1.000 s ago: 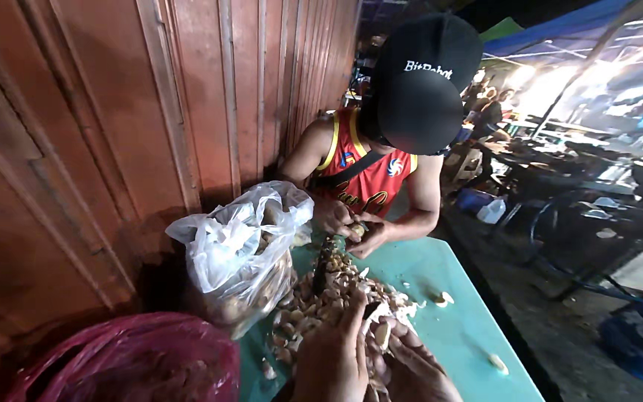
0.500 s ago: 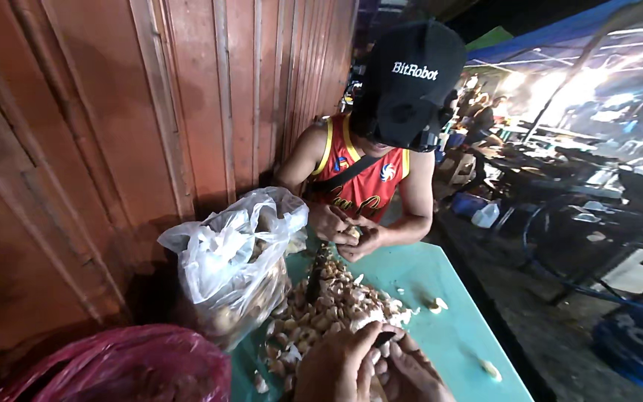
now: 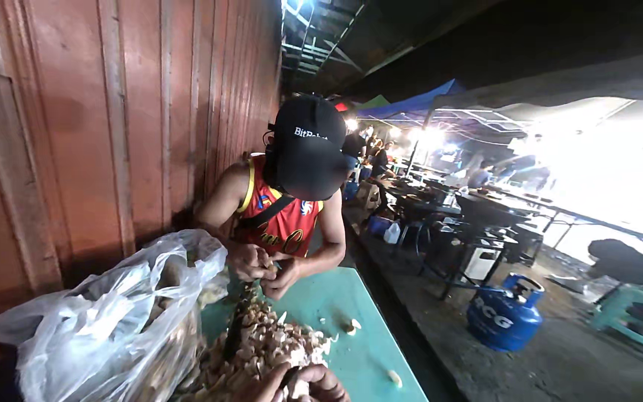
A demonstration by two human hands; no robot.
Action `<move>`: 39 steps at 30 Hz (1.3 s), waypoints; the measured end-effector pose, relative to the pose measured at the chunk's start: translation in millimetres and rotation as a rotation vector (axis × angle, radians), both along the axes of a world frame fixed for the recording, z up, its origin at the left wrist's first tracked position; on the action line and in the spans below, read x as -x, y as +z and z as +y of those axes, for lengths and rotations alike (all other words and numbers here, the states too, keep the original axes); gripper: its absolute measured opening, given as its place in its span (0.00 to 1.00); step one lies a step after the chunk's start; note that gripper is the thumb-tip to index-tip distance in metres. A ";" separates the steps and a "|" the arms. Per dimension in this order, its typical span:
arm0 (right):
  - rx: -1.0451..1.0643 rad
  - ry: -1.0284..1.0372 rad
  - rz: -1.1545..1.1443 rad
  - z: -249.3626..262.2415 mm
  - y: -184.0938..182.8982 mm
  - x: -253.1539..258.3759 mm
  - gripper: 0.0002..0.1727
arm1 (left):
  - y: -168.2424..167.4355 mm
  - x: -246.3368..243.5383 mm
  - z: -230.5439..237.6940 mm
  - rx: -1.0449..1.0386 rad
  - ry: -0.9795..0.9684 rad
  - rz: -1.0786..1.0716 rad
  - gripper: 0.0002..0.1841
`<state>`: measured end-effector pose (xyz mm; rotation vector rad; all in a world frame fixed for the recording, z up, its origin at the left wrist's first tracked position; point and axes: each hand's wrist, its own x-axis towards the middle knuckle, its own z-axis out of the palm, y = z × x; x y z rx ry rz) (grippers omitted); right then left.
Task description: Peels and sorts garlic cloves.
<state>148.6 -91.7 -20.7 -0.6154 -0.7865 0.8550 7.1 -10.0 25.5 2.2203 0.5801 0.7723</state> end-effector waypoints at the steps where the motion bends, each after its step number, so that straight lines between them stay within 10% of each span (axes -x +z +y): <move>1: -0.005 0.036 0.048 -0.4 -0.6 0.1 0.12 | 0.4 0.0 -1.6 -0.008 0.014 -0.018 0.19; 11: 0.085 -0.039 0.134 -1.6 3.9 4.2 0.11 | 2.9 2.9 -13.9 0.002 0.064 -0.054 0.20; 18: 0.216 -0.139 0.068 -1.6 14.0 12.0 0.29 | 4.2 9.9 4.8 -0.011 0.205 -0.100 0.20; 26: 0.201 -0.239 0.187 -0.7 15.6 9.3 0.23 | 16.8 11.8 3.7 0.124 0.193 0.230 0.21; 39: 0.217 -0.238 0.268 -1.1 14.2 7.7 0.16 | 0.4 6.1 -0.3 -0.022 0.158 0.000 0.24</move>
